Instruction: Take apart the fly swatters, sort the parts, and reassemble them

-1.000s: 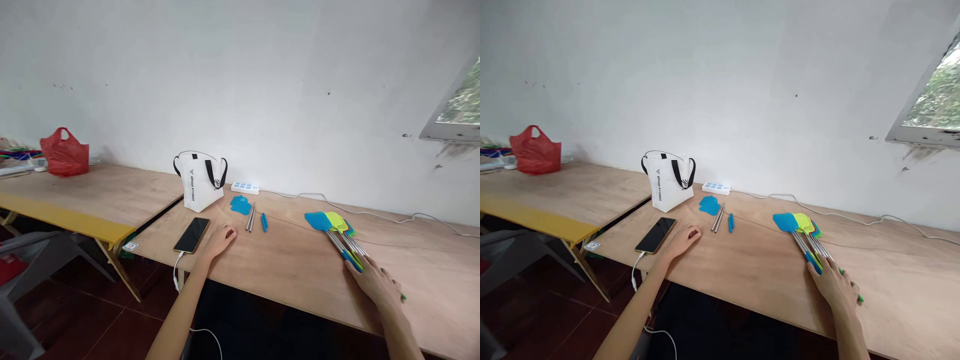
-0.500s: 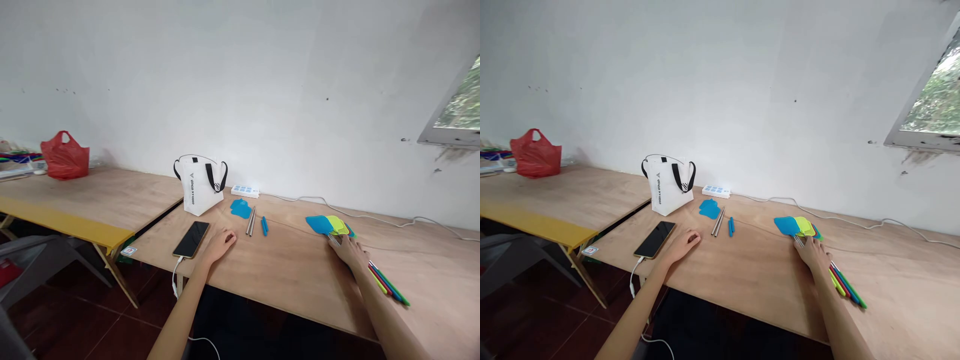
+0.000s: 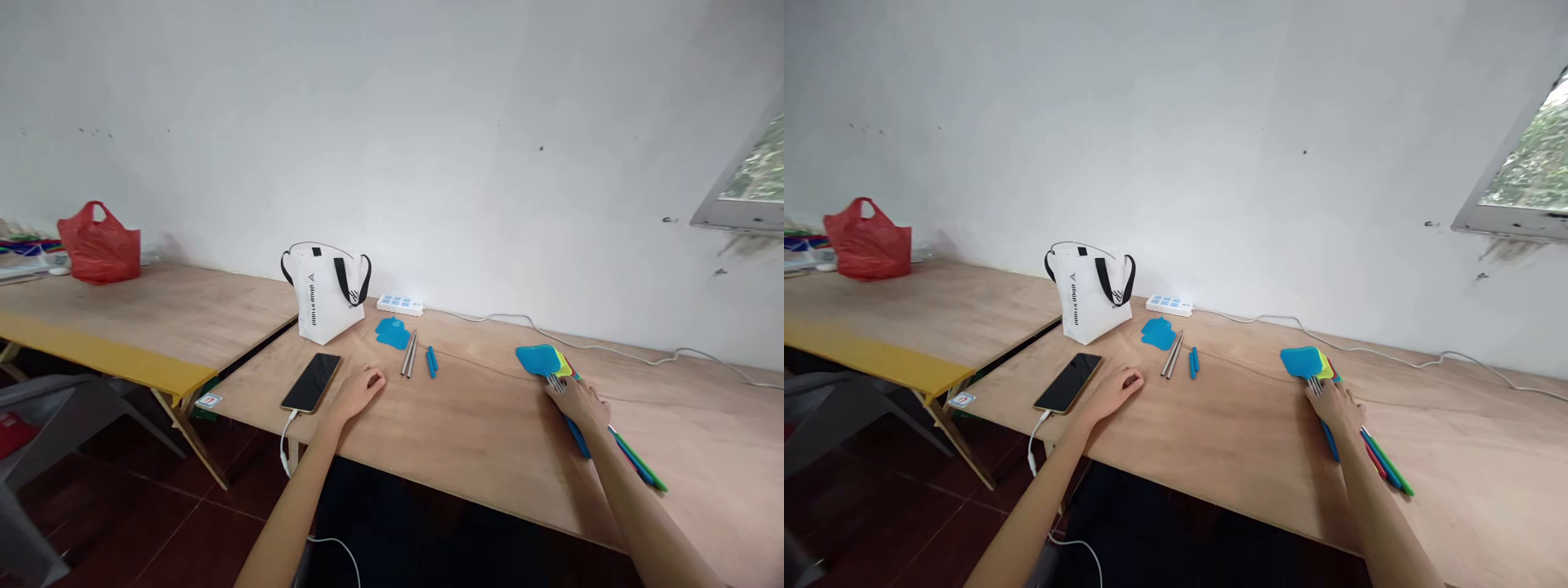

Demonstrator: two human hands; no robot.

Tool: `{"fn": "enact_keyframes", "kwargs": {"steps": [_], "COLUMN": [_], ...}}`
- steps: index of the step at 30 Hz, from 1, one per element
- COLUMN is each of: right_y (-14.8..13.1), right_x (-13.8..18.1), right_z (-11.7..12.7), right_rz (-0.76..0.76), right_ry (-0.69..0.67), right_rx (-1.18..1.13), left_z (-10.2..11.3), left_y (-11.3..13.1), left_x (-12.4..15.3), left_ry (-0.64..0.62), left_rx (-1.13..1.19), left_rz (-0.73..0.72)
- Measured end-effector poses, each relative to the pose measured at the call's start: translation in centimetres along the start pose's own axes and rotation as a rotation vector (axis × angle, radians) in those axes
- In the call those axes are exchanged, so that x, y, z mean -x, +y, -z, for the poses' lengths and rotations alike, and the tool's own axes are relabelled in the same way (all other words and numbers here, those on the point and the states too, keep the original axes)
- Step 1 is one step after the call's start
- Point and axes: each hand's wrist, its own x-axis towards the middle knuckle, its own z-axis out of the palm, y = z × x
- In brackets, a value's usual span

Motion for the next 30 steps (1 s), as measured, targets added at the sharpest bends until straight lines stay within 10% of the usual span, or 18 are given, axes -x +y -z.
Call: {"fn": "enact_keyframes", "kwargs": {"steps": [30], "right_y": [-0.1], "right_x": [1.2], "right_z": [-1.6], "right_rz": [-0.036], "right_ry": [0.035], "right_rx": [0.086], "left_z": [-0.4], "left_y": [0.0], "left_x": [0.0], "left_ry": [0.000], "left_rx": [0.000], "left_rz": [-0.003]}}
